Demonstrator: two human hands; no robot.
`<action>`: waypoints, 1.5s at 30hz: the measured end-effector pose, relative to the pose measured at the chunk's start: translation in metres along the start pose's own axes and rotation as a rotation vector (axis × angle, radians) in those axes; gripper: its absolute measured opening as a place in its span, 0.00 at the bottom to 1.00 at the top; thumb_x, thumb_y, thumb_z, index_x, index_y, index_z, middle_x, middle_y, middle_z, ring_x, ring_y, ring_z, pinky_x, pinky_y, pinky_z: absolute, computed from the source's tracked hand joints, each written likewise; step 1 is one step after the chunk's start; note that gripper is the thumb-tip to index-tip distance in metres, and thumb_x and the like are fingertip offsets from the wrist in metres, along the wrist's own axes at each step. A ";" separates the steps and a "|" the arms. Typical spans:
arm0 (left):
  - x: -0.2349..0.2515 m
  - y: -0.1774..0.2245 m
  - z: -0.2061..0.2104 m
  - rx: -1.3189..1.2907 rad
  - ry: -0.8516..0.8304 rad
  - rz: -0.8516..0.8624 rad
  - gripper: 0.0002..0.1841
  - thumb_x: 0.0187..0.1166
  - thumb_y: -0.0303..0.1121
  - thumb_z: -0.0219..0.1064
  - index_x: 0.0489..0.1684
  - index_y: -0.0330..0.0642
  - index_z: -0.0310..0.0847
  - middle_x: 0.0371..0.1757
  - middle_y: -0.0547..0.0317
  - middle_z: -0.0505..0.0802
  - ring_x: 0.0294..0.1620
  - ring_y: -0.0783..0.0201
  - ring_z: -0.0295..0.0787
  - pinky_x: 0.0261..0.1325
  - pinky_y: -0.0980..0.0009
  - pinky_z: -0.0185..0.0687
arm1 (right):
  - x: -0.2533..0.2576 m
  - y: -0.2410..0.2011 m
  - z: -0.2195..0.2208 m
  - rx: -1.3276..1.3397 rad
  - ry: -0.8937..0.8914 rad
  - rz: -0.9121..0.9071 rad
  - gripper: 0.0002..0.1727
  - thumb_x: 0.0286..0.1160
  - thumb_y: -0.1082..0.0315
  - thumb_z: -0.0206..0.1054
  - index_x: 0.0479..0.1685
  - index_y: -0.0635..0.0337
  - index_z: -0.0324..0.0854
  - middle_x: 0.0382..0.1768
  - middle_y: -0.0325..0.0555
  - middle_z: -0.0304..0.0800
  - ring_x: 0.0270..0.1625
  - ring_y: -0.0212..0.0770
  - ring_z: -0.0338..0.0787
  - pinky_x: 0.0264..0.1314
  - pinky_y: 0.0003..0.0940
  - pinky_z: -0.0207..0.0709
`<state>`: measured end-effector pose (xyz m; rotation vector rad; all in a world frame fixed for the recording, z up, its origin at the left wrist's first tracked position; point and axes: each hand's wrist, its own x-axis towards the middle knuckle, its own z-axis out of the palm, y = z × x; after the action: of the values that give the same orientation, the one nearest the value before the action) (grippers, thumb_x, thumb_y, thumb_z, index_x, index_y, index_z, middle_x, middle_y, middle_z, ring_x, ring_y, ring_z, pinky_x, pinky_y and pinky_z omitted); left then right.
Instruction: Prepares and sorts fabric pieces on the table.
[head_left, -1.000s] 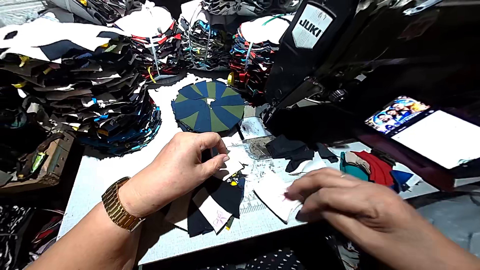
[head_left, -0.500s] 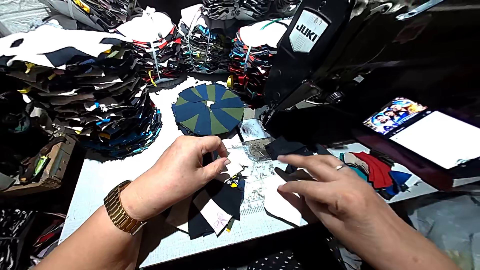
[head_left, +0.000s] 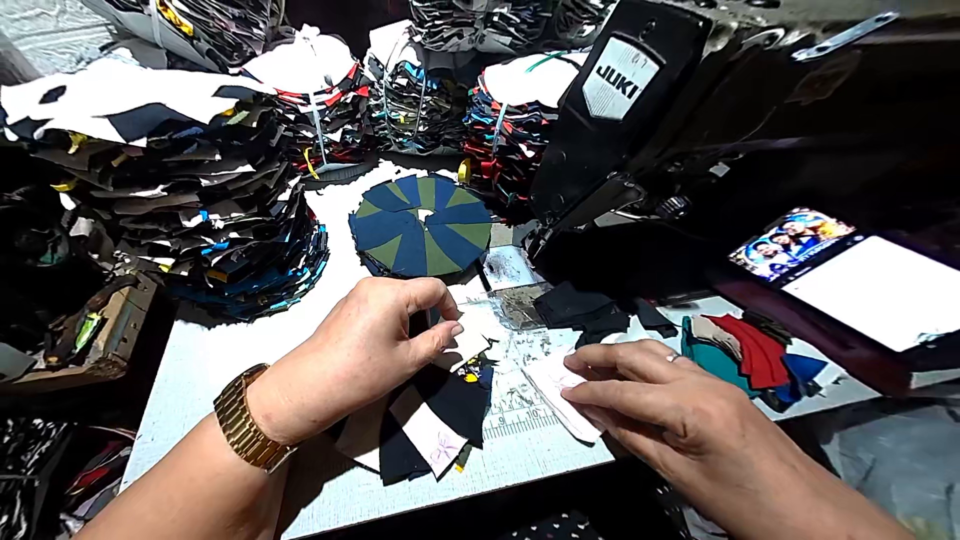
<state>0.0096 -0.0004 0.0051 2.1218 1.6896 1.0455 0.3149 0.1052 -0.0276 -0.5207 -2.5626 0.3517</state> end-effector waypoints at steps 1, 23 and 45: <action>0.000 0.000 0.000 0.001 0.000 -0.003 0.05 0.80 0.36 0.69 0.39 0.49 0.90 0.22 0.74 0.85 0.19 0.79 0.76 0.20 0.81 0.71 | 0.001 0.000 -0.003 0.019 0.016 0.009 0.11 0.74 0.59 0.66 0.43 0.39 0.96 0.54 0.32 0.91 0.60 0.33 0.87 0.60 0.32 0.84; -0.001 -0.004 0.004 0.042 -0.006 0.048 0.06 0.81 0.40 0.68 0.40 0.52 0.89 0.24 0.77 0.84 0.22 0.81 0.76 0.24 0.82 0.72 | 0.006 0.014 0.015 0.059 0.136 0.255 0.17 0.74 0.51 0.66 0.49 0.49 0.93 0.42 0.30 0.85 0.37 0.20 0.83 0.36 0.15 0.80; -0.001 -0.004 0.006 0.059 -0.040 0.025 0.06 0.81 0.42 0.67 0.39 0.55 0.89 0.25 0.80 0.85 0.24 0.83 0.78 0.24 0.82 0.75 | 0.008 0.017 0.014 0.135 0.151 0.313 0.13 0.72 0.52 0.69 0.43 0.46 0.92 0.40 0.27 0.86 0.37 0.20 0.84 0.35 0.15 0.81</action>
<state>0.0101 0.0012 -0.0023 2.1904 1.6995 0.9656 0.3060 0.1221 -0.0413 -0.8647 -2.2928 0.5672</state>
